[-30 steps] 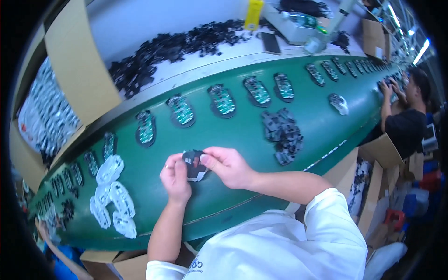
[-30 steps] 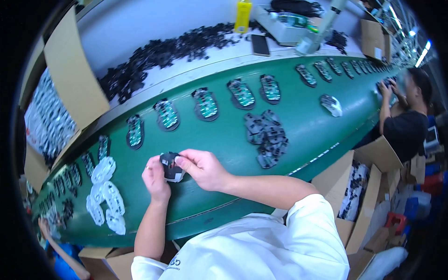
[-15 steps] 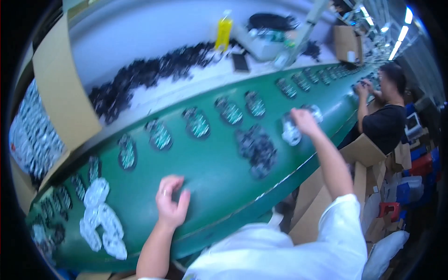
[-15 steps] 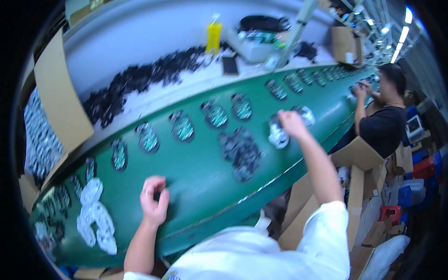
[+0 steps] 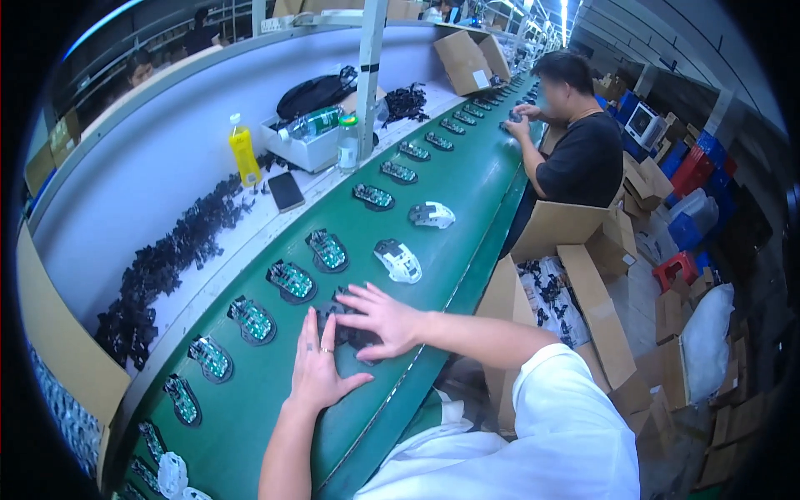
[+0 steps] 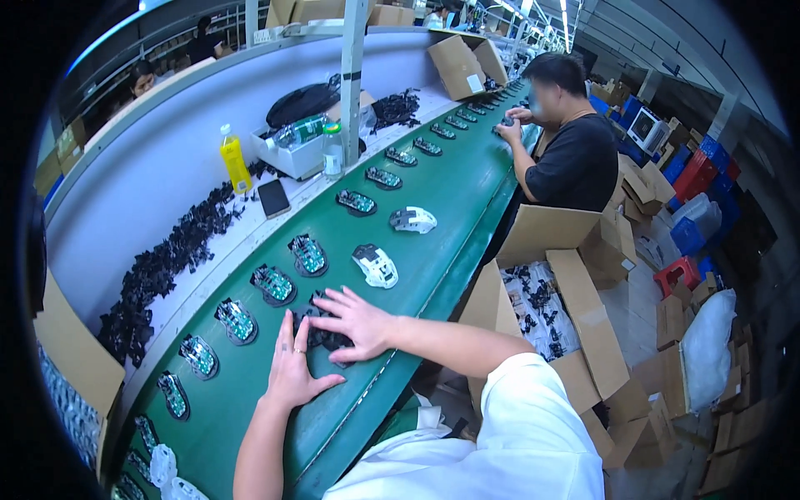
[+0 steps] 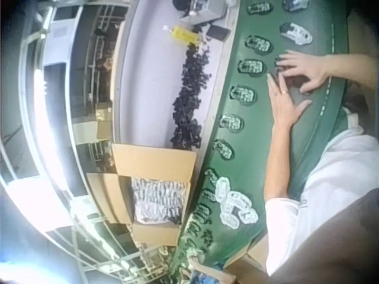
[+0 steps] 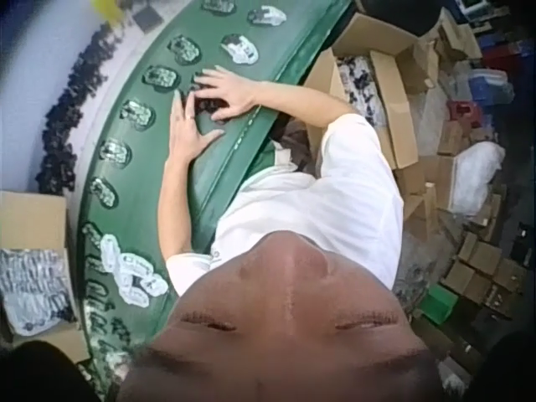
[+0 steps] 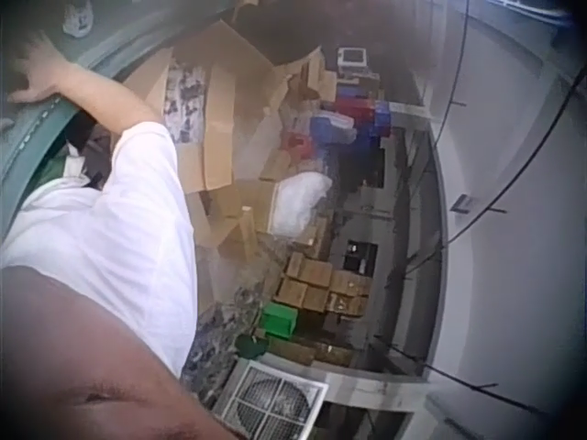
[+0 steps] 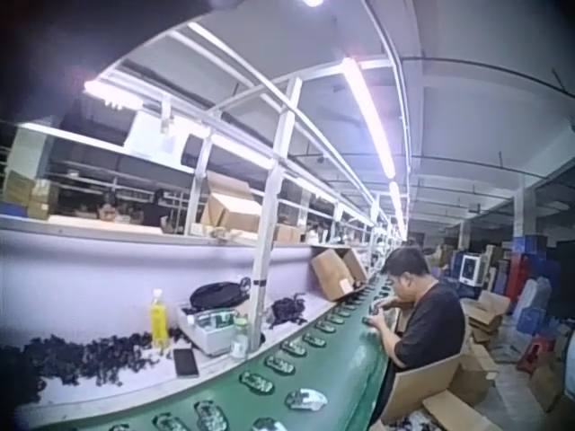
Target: The person assembles computer mouse shells by fitting small components into mouse frames by hand on a conveyor belt. The person unloads additional mouse frames from a box onto the conveyor belt and fits components into the frames.
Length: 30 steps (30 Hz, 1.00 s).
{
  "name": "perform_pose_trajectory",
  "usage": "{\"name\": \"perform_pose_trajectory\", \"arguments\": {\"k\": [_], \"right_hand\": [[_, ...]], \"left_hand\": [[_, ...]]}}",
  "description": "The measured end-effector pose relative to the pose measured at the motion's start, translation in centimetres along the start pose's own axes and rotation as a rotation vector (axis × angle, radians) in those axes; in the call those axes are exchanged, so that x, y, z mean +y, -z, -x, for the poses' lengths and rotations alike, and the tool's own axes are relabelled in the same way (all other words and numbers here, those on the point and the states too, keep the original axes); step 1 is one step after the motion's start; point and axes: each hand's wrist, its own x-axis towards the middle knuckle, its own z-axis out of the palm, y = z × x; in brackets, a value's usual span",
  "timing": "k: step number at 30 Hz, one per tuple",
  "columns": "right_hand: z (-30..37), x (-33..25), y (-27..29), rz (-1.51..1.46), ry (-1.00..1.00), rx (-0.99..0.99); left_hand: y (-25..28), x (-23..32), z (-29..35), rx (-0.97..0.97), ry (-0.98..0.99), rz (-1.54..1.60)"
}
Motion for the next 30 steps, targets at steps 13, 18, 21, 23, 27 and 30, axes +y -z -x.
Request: {"name": "perform_pose_trajectory", "arguments": {"k": [13, 18, 21, 23, 27, 30], "right_hand": [[-9.6, -18.5, -9.6, -0.081, 0.333, -0.175], [-14.5, -23.3, -14.1, -0.2, 0.596, -0.212], [-16.8, -26.4, -15.5, -0.24, 0.65, -0.229], [-17.3, -27.5, -15.1, -0.257, 0.67, -0.214], [-17.7, -26.1, -14.4, -0.322, 0.689, -0.164], [-17.1, -24.2, -13.7, -0.36, 0.658, -0.068]], "left_hand": [[11.2, 1.8, 18.4, -0.156, 0.496, -0.283], [9.7, 5.0, 25.7, 0.182, 0.706, -0.451], [9.4, 8.3, 28.8, 0.392, 0.837, -0.513], [9.0, 9.3, 30.9, 0.498, 0.916, -0.683], [8.1, 8.9, 32.7, 0.34, 1.153, -0.724], [8.1, 7.2, 35.1, 0.478, 1.163, -0.752]]}}
